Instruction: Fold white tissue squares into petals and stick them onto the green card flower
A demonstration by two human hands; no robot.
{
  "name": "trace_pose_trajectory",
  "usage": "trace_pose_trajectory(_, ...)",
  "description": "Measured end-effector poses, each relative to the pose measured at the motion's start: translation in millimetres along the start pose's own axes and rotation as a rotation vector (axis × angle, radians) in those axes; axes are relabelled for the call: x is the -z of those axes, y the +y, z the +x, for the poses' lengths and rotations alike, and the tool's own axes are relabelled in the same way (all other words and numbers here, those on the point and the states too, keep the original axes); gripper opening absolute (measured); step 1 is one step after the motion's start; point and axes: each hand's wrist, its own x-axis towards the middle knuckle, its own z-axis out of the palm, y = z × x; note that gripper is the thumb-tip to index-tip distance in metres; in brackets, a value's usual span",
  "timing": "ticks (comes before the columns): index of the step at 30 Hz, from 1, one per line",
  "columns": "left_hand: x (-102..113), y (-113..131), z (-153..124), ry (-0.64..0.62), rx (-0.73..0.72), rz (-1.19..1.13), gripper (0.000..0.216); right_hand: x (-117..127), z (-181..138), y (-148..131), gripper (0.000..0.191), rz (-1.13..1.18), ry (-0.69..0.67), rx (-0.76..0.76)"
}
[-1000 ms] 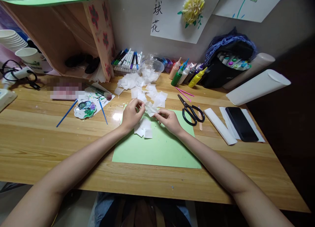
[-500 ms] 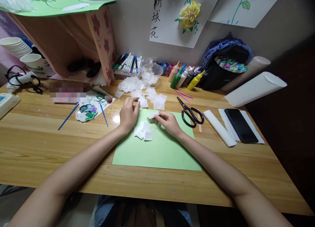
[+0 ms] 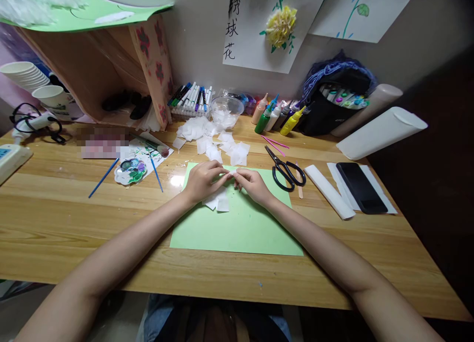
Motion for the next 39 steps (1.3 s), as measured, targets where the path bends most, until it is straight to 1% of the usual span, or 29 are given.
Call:
trace_pose_trajectory(7,-1.0,0.8,-0.1,-0.010,0.070,-0.076,0.020,-0.6,0.0,1.5,0.030,-0.090,-0.017,0.030)
trace_pose_trajectory(13,-1.1,1.4,0.2,-0.016,0.091,-0.100,0.021,-1.1,-0.2,-1.8,0.031,-0.104,-0.014,0.038)
trace_pose_trajectory(20,-2.0,0.8,-0.3,-0.007,0.080,-0.097,0.022,-0.7,0.0,-0.1,0.034,-0.094,-0.011,0.029)
trace_pose_trajectory(30,-3.5,0.2,-1.0,0.019,0.064,-0.109,0.022,-1.3,0.8,-1.0,0.034,-0.065,-0.007,0.042)
trace_pose_trajectory(39,-2.3,0.9,-0.4,0.002,0.069,-0.112,0.022,-0.5,0.5,0.8,0.031,-0.057,-0.012,0.038)
